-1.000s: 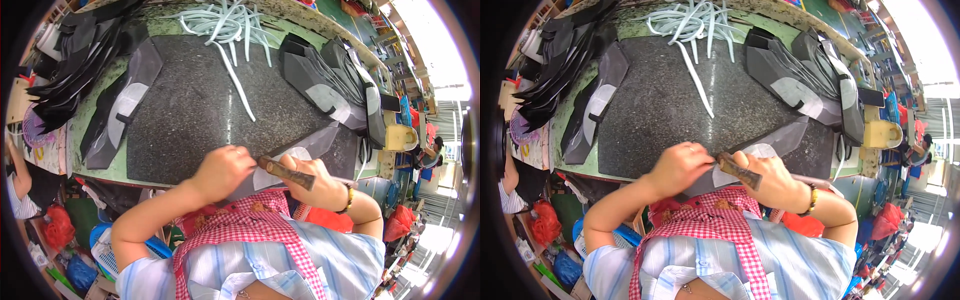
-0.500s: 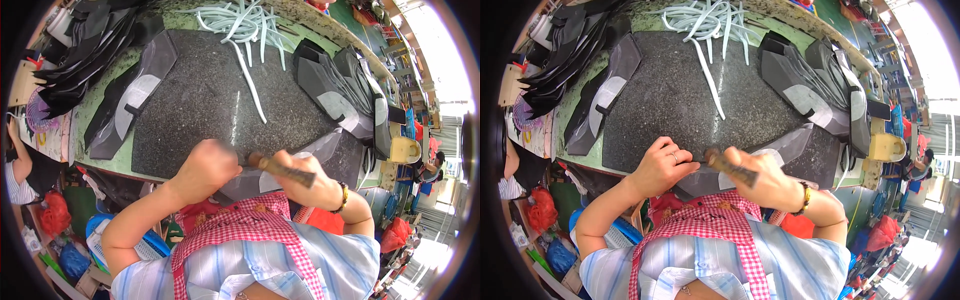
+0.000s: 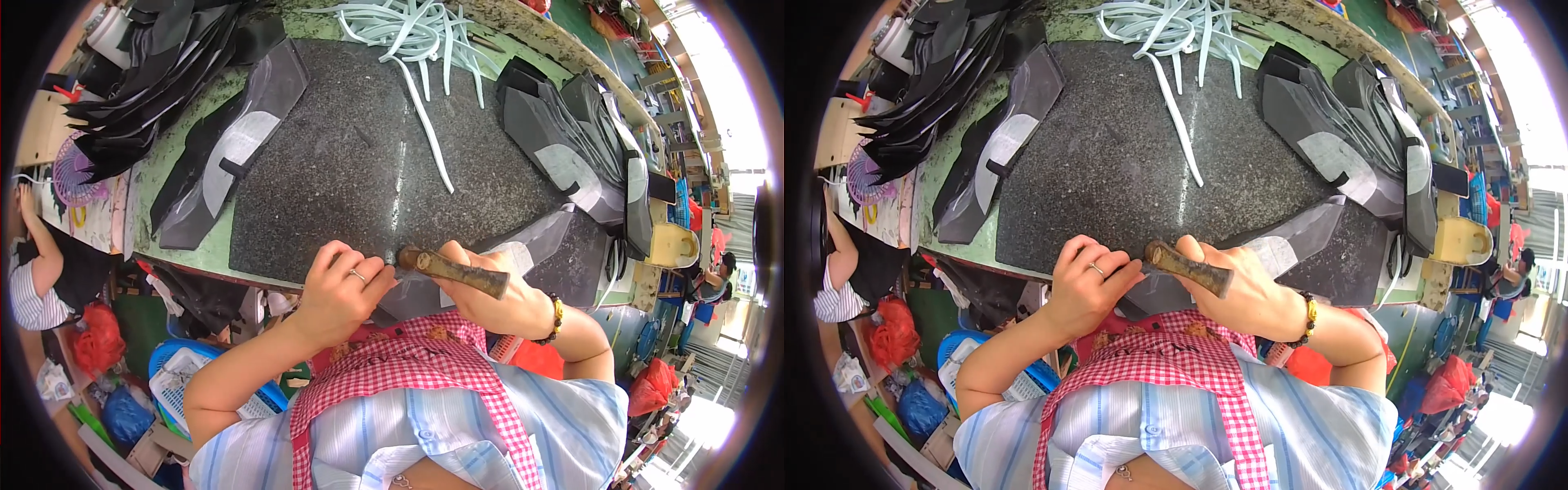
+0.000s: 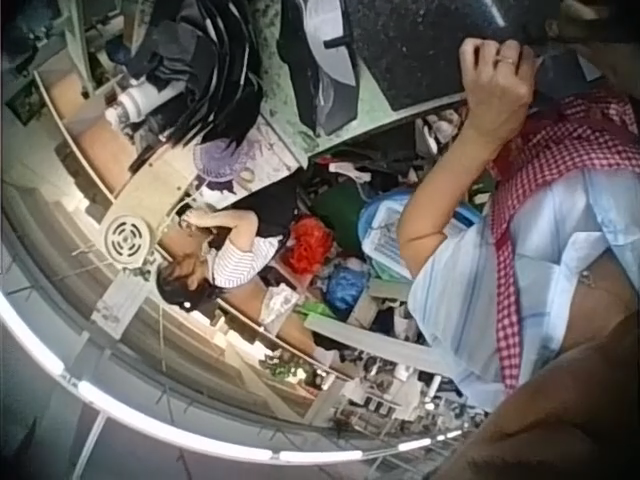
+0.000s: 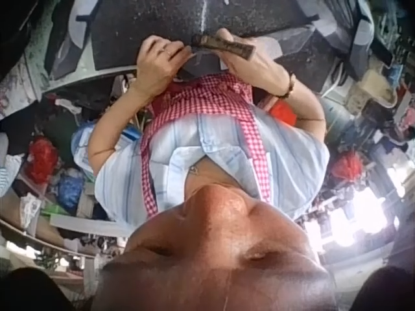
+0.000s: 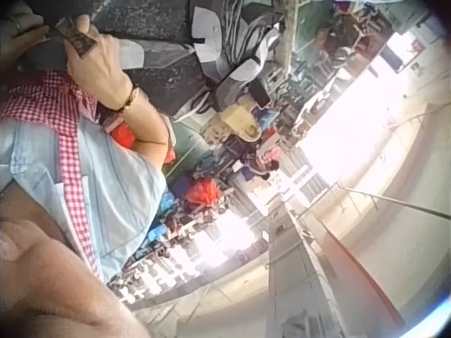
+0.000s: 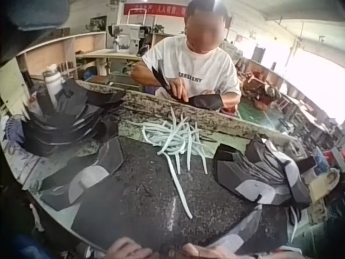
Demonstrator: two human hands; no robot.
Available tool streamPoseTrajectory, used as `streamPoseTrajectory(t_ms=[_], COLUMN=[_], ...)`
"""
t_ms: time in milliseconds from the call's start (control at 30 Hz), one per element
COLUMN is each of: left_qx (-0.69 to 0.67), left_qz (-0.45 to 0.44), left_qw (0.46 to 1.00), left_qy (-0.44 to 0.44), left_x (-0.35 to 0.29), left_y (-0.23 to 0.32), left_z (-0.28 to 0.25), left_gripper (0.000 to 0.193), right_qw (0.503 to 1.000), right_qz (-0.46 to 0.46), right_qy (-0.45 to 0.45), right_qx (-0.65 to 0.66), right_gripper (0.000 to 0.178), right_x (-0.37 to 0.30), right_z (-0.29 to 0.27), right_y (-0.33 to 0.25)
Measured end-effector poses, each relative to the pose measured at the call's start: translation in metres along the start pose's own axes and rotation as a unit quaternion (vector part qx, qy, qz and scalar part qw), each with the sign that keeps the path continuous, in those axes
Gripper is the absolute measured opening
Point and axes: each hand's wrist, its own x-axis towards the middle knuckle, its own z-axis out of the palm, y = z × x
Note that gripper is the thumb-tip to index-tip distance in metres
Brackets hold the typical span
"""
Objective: The recorder is applying reinforcement tape to shoe upper components and then using a hammer to secure them on a workbench.
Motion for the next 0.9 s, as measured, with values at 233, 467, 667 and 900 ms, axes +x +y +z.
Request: streamPoseTrajectory(t_ms=[233, 467, 667, 900], left_qx=[-0.003, 0.001, -0.217, 0.348], left_qz=[-0.009, 0.075, -0.183, -0.158], left_qw=[1.0, 0.993, 0.948, 0.922], left_qy=[-0.011, -0.088, -0.144, 0.065], left_x=[0.005, 0.049, 0.105, -0.012], left_y=[-0.002, 0.065, 0.013, -0.089], left_z=[0.0, 0.032, -0.043, -0.114], left_gripper=[0.02, 0.052, 0.029, 0.039], right_qw=[0.999, 0.978, 0.926, 0.805], right_qz=[-0.049, 0.051, 0.119, 0.281], right_qy=[-0.008, 0.192, 0.351, 0.519], right_qx=[0.0, 0.069, -0.07, -0.056], right_gripper=[0.038, 0.027, 0.022, 0.025], right_x=[0.007, -0.002, -0.05, -0.124], right_z=[0.002, -0.03, -0.084, -0.12], right_y=[0.002, 0.026, 0.049, 0.129])
